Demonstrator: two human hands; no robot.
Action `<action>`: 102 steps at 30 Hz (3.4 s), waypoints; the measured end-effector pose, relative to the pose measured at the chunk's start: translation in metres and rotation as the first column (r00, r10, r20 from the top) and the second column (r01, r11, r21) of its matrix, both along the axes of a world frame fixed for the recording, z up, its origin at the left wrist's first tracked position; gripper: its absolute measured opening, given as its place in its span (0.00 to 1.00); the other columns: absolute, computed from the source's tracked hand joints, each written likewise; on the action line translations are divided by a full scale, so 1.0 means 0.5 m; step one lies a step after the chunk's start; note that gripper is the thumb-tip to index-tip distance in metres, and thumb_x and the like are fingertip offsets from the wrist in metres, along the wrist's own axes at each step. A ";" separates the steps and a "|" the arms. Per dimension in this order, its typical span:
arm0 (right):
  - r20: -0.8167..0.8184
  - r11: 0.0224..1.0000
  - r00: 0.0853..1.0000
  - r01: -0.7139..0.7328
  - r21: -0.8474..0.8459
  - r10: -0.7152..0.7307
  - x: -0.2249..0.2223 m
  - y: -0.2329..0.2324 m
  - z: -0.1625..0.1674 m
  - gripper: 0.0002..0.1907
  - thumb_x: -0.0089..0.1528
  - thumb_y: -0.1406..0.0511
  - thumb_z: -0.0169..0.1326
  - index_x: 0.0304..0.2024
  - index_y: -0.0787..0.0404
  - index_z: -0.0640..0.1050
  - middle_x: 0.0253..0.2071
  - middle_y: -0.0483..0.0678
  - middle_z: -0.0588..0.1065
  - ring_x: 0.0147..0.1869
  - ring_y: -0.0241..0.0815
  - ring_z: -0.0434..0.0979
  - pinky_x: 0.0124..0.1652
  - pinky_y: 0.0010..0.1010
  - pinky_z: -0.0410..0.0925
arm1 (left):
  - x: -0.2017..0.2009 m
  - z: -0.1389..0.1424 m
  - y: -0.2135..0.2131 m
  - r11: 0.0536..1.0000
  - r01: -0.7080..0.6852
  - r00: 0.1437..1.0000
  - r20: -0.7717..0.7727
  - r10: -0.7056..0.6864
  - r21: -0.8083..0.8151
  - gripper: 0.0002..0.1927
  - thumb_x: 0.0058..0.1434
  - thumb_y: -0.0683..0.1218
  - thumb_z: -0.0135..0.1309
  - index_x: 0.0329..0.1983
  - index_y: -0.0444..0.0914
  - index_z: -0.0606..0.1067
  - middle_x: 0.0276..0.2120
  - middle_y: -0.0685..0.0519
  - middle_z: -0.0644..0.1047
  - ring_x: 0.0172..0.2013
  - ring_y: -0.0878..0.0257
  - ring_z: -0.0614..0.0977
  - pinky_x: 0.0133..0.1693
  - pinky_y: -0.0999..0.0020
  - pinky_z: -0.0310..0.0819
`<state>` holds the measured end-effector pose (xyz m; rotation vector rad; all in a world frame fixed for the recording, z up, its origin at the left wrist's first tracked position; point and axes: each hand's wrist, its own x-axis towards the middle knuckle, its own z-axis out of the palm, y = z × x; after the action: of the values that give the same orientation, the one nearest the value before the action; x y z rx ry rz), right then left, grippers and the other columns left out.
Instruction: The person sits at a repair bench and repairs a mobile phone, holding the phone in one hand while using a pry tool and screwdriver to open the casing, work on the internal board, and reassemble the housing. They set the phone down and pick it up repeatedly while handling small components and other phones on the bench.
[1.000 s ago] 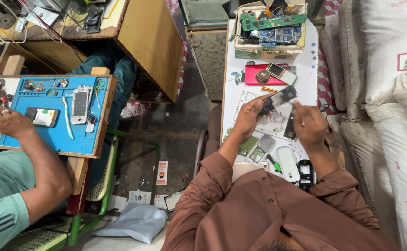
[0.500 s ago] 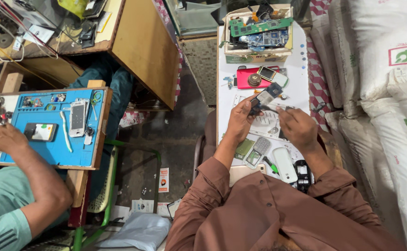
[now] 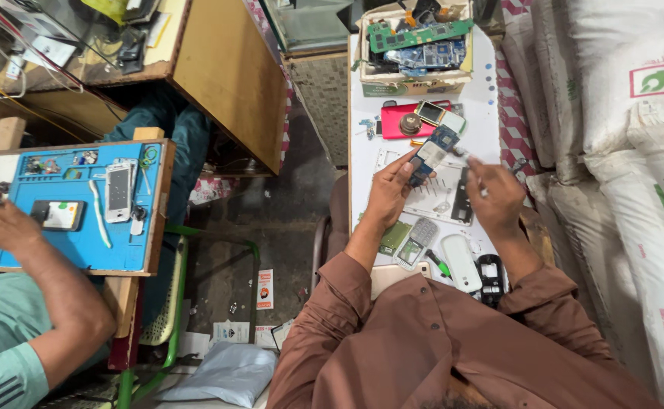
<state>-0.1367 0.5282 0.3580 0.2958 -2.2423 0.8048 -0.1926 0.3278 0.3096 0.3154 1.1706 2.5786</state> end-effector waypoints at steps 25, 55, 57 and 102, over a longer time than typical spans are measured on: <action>-0.070 0.996 0.993 0.094 0.004 -0.094 0.015 0.007 -0.006 0.16 0.65 0.75 0.63 0.56 0.64 0.81 0.41 0.54 0.76 0.39 0.50 0.77 0.40 0.39 0.71 | 0.010 -0.027 0.008 0.991 -0.009 0.999 -0.040 0.004 -0.131 0.23 0.75 0.48 0.50 0.67 0.30 0.72 0.45 0.46 0.81 0.44 0.64 0.80 0.49 0.70 0.74; -0.064 0.999 0.998 0.024 0.030 -0.022 0.008 0.005 -0.029 0.15 0.69 0.74 0.61 0.59 0.66 0.80 0.41 0.56 0.76 0.39 0.49 0.77 0.38 0.38 0.71 | 0.016 -0.005 0.004 0.968 -0.029 0.991 -0.136 -0.005 -0.250 0.21 0.76 0.49 0.49 0.65 0.32 0.75 0.46 0.48 0.82 0.45 0.65 0.81 0.46 0.70 0.74; -0.069 0.991 0.997 -0.027 0.130 0.036 0.008 0.005 -0.030 0.16 0.66 0.74 0.62 0.57 0.65 0.81 0.37 0.55 0.75 0.37 0.49 0.76 0.37 0.38 0.71 | 0.017 -0.007 0.003 0.967 -0.028 0.990 -0.141 -0.009 -0.254 0.20 0.76 0.49 0.49 0.65 0.33 0.75 0.47 0.49 0.82 0.45 0.65 0.81 0.46 0.70 0.75; -0.099 0.962 0.987 -0.095 0.256 0.124 0.004 -0.001 -0.028 0.17 0.68 0.73 0.59 0.59 0.58 0.82 0.37 0.51 0.76 0.38 0.44 0.77 0.35 0.34 0.72 | 0.018 -0.017 0.006 0.967 0.024 0.983 -0.171 -0.070 -0.255 0.29 0.74 0.58 0.48 0.68 0.33 0.72 0.48 0.52 0.80 0.46 0.67 0.79 0.49 0.72 0.74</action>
<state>-0.1347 0.5277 0.3442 0.5766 -2.2346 0.5435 -0.1837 0.3307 0.3009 0.5187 1.5161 2.3637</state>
